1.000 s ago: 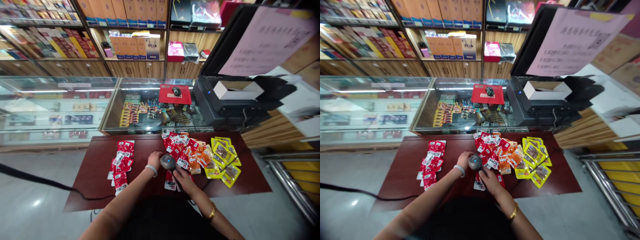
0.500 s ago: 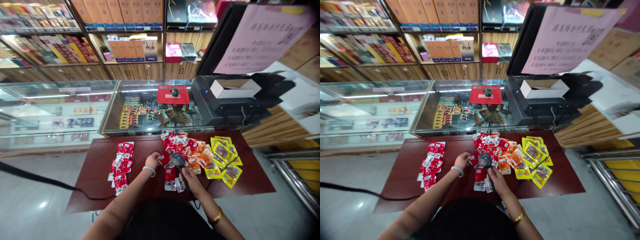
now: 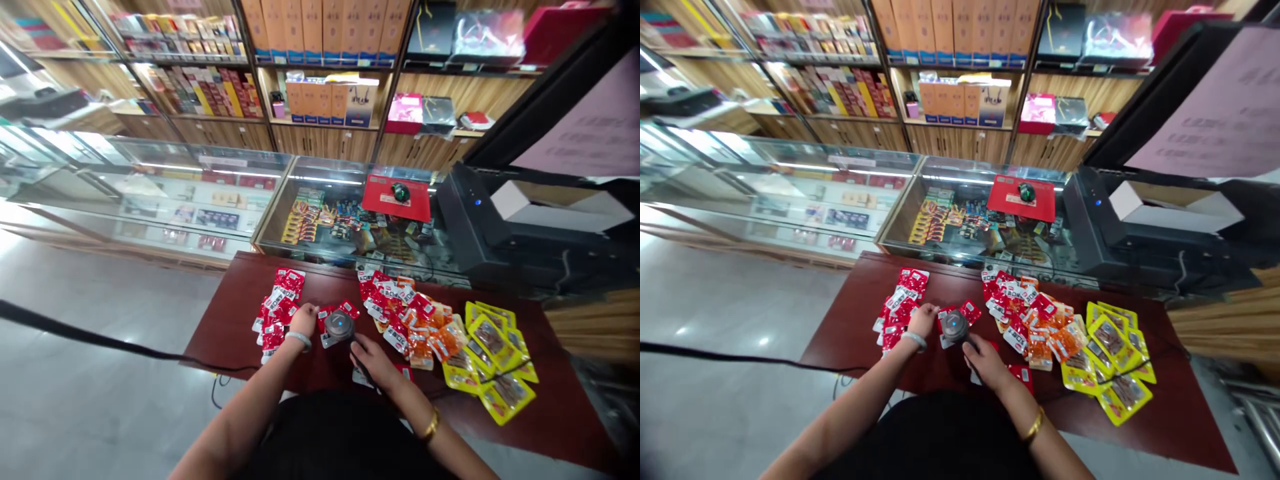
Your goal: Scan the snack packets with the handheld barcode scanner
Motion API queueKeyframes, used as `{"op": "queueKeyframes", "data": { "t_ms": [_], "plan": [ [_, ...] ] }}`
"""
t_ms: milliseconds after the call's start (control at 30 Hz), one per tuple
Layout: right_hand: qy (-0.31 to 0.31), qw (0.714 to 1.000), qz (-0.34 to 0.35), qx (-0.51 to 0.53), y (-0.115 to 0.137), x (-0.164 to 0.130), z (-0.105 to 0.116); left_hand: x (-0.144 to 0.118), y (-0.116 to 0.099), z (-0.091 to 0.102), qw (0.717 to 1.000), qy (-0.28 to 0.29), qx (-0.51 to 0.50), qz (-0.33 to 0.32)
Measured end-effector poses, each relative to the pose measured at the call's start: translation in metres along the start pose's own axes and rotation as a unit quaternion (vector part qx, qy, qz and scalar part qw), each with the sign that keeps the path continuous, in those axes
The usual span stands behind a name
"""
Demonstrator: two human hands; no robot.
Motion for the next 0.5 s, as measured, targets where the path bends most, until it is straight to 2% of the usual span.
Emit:
{"op": "queueKeyframes", "data": {
  "t_ms": [300, 400, 500],
  "plan": [
    [0.076, 0.995, -0.007, -0.067, 0.004, 0.017, -0.034, -0.015, 0.013, 0.045, 0.999, -0.034, 0.007, 0.009],
    [0.081, 0.990, 0.008, -0.116, 0.004, 0.020, -0.038, -0.012, 0.029, 0.056, 0.999, -0.036, 0.001, 0.027],
    [0.062, 0.982, 0.046, -0.173, 0.004, 0.021, -0.036, -0.001, 0.053, 0.074, 0.995, -0.071, -0.014, 0.067]
  ]
}}
Point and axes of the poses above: each hand's wrist, its own x-axis towards the middle knuckle, its own z-axis out of the back of the hand, y = z × x, the point moved 4 cm from there along x, towards the middle knuckle, and after that the axes turned 11 degrees about -z, right-handed, at the moved point
